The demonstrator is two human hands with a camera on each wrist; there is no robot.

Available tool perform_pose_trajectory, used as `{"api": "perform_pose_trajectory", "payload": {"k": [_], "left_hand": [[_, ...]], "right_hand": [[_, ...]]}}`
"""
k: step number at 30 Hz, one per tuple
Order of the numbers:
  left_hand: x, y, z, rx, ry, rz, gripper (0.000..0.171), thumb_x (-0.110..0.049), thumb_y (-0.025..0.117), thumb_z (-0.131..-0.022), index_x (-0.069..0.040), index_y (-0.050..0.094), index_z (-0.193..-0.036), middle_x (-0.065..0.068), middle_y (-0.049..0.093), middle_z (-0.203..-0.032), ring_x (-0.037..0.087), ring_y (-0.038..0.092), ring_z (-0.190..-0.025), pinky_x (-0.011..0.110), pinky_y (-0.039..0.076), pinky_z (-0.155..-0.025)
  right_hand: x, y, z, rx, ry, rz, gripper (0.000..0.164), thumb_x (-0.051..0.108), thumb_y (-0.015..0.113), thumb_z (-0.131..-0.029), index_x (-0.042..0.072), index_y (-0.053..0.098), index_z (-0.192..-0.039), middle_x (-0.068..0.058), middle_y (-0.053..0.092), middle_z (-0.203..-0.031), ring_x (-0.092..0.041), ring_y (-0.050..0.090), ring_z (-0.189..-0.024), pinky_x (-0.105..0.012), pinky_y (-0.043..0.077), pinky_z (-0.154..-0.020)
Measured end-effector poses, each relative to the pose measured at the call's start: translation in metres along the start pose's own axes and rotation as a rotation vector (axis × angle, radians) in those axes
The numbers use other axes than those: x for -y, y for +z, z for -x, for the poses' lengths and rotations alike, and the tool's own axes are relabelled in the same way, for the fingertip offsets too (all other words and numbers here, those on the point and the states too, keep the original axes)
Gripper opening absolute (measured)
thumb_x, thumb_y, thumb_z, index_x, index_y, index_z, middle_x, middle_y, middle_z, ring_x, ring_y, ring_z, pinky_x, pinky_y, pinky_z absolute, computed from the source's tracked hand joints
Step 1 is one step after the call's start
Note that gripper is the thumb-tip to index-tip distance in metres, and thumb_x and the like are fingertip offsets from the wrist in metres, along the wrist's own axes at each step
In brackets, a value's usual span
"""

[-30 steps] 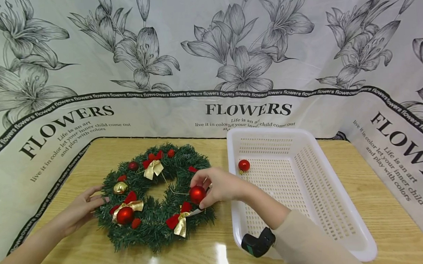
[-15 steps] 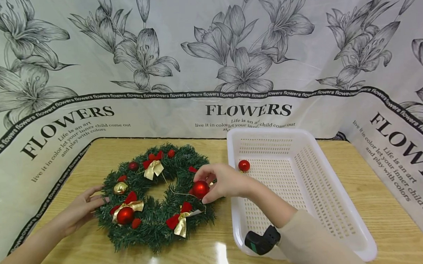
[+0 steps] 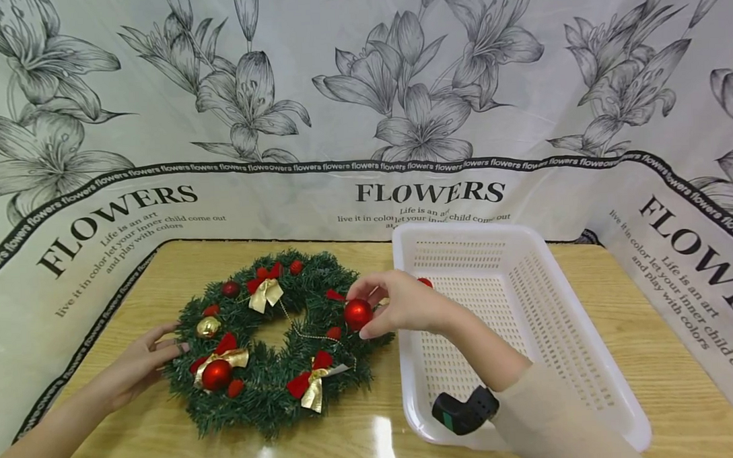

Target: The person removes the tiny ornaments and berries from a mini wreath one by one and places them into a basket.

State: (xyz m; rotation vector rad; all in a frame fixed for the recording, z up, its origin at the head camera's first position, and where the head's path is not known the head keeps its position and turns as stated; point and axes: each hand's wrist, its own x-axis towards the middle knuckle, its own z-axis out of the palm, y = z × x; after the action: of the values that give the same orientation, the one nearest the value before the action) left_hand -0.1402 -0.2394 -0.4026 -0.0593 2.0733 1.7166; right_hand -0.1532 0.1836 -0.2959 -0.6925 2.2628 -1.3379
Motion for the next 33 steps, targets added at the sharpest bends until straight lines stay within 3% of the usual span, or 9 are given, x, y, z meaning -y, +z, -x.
{"api": "perform_pose_trajectory", "payload": {"k": [22,28,33], "left_hand": [[0.000,0.000,0.001,-0.008,-0.003,-0.008,0.078,-0.016,0.053,-0.093,0.004,0.000,-0.147,0.040,0.010,-0.143,0.052,0.015,-0.132,0.064,0.022,-0.101],[0.001,0.000,0.001,-0.004,-0.001,0.002,0.078,-0.016,0.053,-0.093,0.004,-0.001,-0.147,0.040,0.010,-0.143,0.052,0.014,-0.132,0.064,0.022,-0.101],[0.001,0.000,0.000,-0.005,0.001,0.000,0.078,-0.014,0.053,-0.093,0.004,0.000,-0.147,0.039,0.009,-0.144,0.052,0.013,-0.132,0.064,0.019,-0.101]], "right_hand": [[-0.004,-0.043,0.022,-0.097,0.008,0.027,0.046,0.000,0.077,-0.071,-0.002,0.056,-0.112,-0.017,0.060,-0.105,-0.027,0.060,-0.095,-0.032,0.053,-0.078],[-0.006,-0.054,0.028,-0.127,0.048,0.021,0.051,-0.001,0.077,-0.072,-0.003,0.054,-0.117,-0.018,0.060,-0.108,-0.028,0.062,-0.097,-0.034,0.054,-0.078],[-0.010,-0.063,0.034,-0.168,0.034,0.043,0.052,-0.001,0.077,-0.071,-0.005,0.054,-0.118,-0.019,0.060,-0.110,-0.022,0.062,-0.096,-0.033,0.054,-0.077]]}}
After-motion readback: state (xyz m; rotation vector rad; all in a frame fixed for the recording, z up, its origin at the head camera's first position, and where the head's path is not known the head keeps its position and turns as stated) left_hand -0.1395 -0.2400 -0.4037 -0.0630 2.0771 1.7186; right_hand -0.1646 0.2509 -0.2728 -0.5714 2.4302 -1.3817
